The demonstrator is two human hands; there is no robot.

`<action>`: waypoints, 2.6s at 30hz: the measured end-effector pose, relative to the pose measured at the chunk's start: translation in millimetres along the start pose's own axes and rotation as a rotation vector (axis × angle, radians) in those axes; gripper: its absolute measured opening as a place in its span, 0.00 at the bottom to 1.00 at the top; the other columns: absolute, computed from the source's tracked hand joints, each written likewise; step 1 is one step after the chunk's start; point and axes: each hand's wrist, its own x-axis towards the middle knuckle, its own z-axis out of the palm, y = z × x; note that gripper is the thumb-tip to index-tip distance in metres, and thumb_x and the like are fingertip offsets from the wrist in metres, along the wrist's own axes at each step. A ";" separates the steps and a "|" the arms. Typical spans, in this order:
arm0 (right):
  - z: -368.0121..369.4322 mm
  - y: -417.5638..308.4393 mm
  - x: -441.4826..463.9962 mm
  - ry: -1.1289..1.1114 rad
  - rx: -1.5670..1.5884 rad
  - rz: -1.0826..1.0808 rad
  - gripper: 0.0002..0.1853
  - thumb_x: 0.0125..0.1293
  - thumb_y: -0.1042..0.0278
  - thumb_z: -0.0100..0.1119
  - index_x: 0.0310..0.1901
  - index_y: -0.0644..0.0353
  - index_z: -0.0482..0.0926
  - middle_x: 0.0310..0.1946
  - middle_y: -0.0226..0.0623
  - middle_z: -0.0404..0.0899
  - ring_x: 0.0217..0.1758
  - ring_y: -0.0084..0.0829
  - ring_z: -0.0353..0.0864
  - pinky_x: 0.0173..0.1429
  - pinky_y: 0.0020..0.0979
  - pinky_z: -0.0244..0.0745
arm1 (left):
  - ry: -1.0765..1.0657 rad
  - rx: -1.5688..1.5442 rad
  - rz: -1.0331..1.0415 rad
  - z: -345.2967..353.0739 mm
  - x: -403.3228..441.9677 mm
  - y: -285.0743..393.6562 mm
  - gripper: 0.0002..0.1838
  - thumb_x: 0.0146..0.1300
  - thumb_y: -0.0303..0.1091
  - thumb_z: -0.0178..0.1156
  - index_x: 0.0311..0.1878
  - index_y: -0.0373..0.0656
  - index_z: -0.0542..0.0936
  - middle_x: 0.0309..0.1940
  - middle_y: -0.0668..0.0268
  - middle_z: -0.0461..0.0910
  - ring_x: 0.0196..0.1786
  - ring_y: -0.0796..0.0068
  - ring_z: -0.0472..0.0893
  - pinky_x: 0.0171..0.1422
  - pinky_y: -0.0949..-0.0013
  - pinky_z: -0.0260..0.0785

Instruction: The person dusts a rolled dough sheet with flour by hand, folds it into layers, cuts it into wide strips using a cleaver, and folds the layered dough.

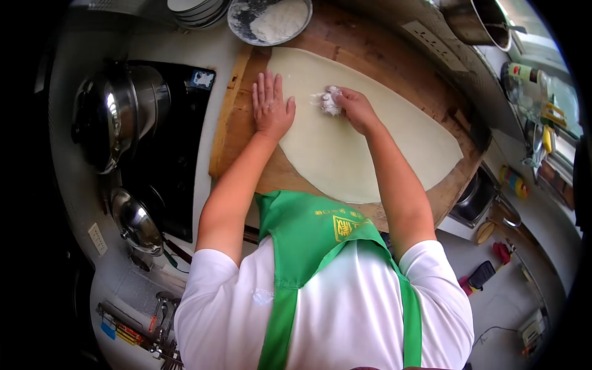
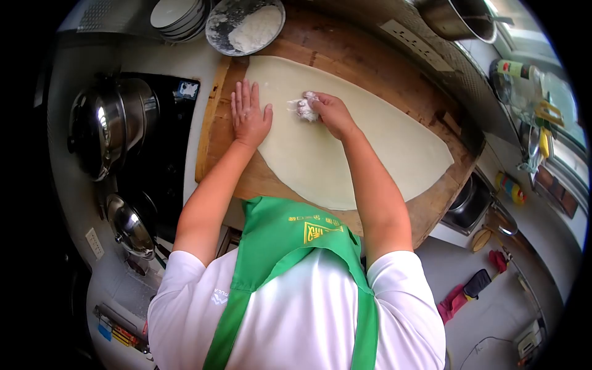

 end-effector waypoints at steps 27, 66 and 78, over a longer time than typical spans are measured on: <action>-110.3 128.5 -148.9 0.384 0.652 -0.110 0.19 0.75 0.79 0.55 0.65 0.71 0.76 0.55 0.45 0.85 0.53 0.35 0.88 0.60 0.34 0.87 | -0.351 0.303 0.416 16.3 -76.5 77.6 0.50 0.69 0.60 0.55 0.82 0.32 0.53 0.85 0.46 0.45 0.87 0.46 0.41 0.87 0.39 0.29; -56.0 51.1 -46.0 0.517 -1.438 -0.600 0.38 0.72 0.50 0.55 0.78 0.60 0.60 0.83 0.43 0.54 0.86 0.45 0.50 0.87 0.51 0.41 | -0.042 0.123 0.027 27.0 6.6 51.2 0.39 0.70 0.49 0.57 0.81 0.45 0.62 0.83 0.50 0.53 0.86 0.45 0.48 0.86 0.40 0.37; -204.0 112.7 -136.4 0.939 -1.357 -0.366 0.43 0.71 0.49 0.57 0.79 0.68 0.55 0.82 0.58 0.49 0.86 0.55 0.45 0.87 0.54 0.39 | -0.439 -0.125 0.778 74.6 -28.2 196.3 0.35 0.73 0.55 0.51 0.81 0.57 0.64 0.85 0.57 0.49 0.87 0.48 0.44 0.87 0.39 0.33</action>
